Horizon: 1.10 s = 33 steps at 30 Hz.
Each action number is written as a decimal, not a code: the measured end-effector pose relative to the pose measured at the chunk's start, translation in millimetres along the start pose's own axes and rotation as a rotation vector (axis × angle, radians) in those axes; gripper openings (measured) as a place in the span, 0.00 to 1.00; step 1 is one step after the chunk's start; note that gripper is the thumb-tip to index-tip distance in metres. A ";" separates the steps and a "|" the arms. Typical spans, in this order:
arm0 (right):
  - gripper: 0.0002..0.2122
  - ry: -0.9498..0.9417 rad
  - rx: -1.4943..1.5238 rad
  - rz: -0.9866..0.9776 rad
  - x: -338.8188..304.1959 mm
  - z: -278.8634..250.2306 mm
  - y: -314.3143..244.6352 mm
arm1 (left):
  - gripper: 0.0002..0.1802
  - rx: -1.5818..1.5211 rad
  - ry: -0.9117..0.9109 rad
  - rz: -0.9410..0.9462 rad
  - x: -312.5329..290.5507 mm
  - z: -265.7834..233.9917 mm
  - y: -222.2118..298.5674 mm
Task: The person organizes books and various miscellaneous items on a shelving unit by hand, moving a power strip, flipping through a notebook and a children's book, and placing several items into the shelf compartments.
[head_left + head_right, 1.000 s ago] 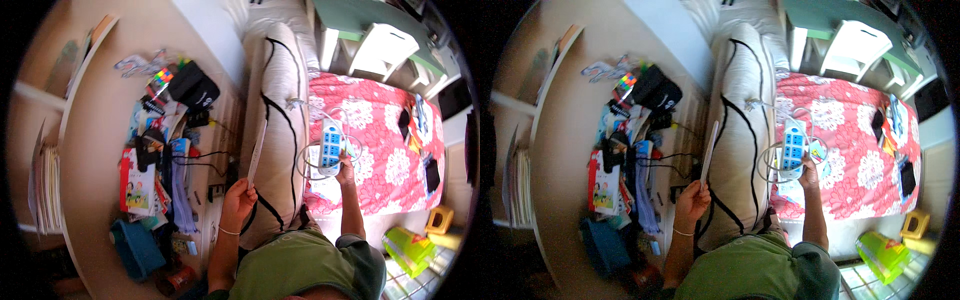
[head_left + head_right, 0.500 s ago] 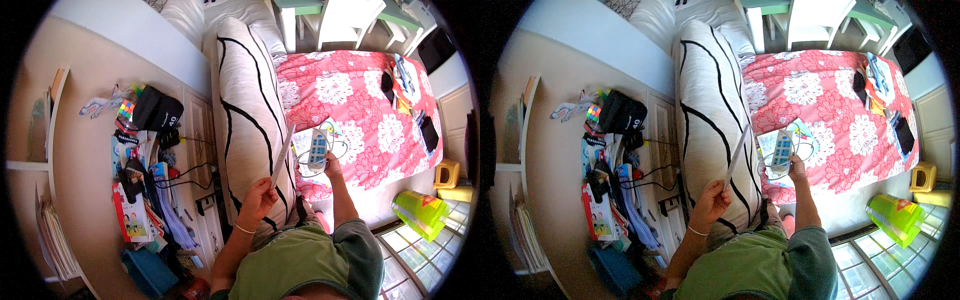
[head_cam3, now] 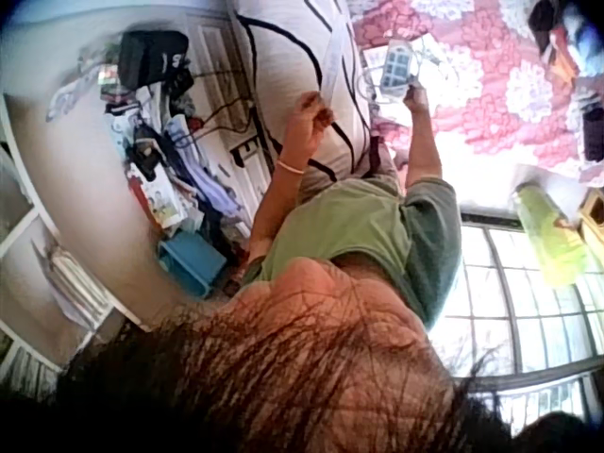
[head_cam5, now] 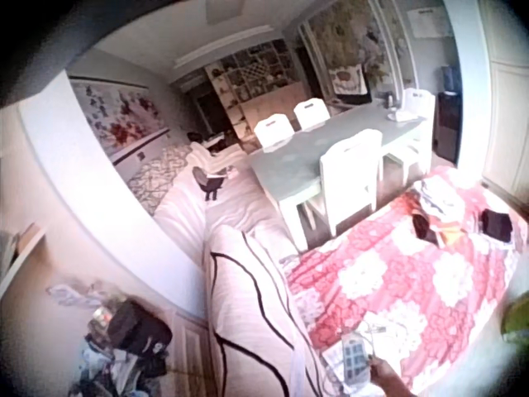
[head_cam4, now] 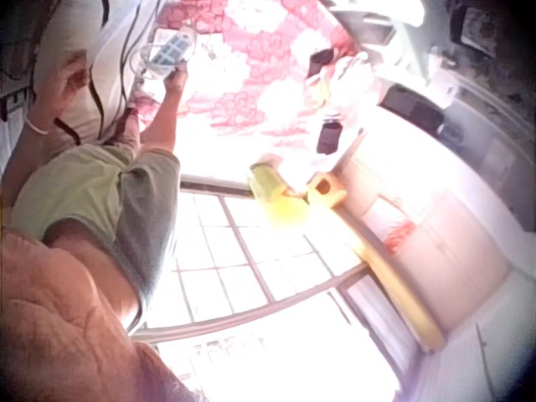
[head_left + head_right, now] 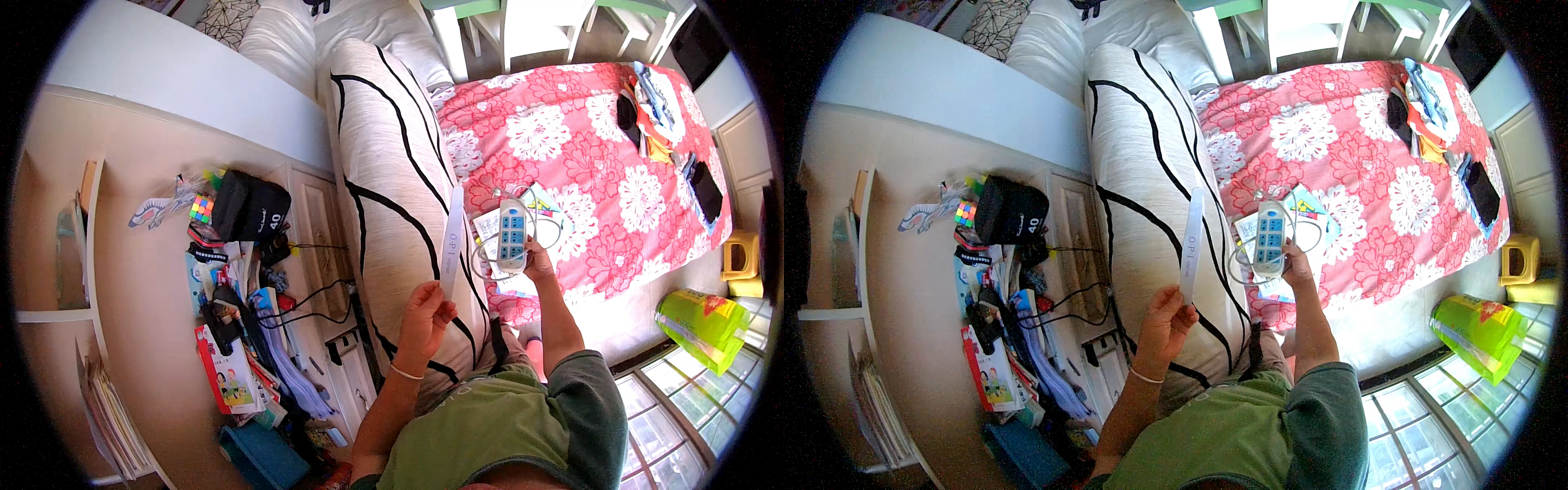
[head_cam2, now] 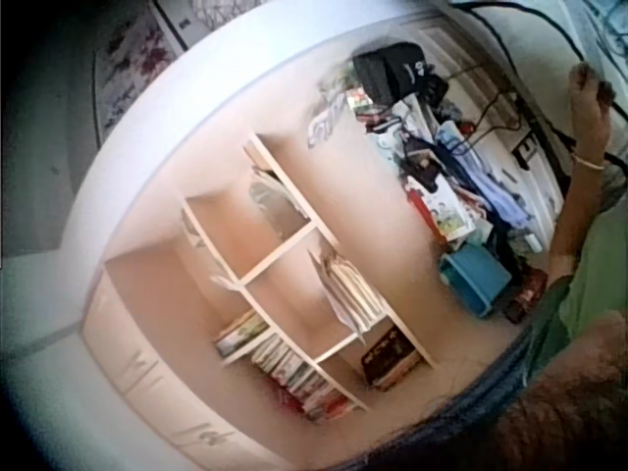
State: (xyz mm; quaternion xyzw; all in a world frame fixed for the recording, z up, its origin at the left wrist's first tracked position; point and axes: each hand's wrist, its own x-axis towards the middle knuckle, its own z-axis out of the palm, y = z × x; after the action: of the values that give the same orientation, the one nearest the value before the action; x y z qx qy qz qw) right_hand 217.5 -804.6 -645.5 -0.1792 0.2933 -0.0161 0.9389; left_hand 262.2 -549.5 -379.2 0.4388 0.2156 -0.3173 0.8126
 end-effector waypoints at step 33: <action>0.15 0.079 -0.149 0.423 -24.2 28.8 77.1 | 0.08 1.252 0.174 1.108 15.5 40.4 4.5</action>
State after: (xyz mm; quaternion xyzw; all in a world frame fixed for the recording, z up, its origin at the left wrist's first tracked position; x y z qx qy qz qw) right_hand 207.7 -719.8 -637.0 -0.1819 0.3613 0.1961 0.8933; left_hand 279.2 -587.1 -365.3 0.8739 -0.1849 0.1018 0.4379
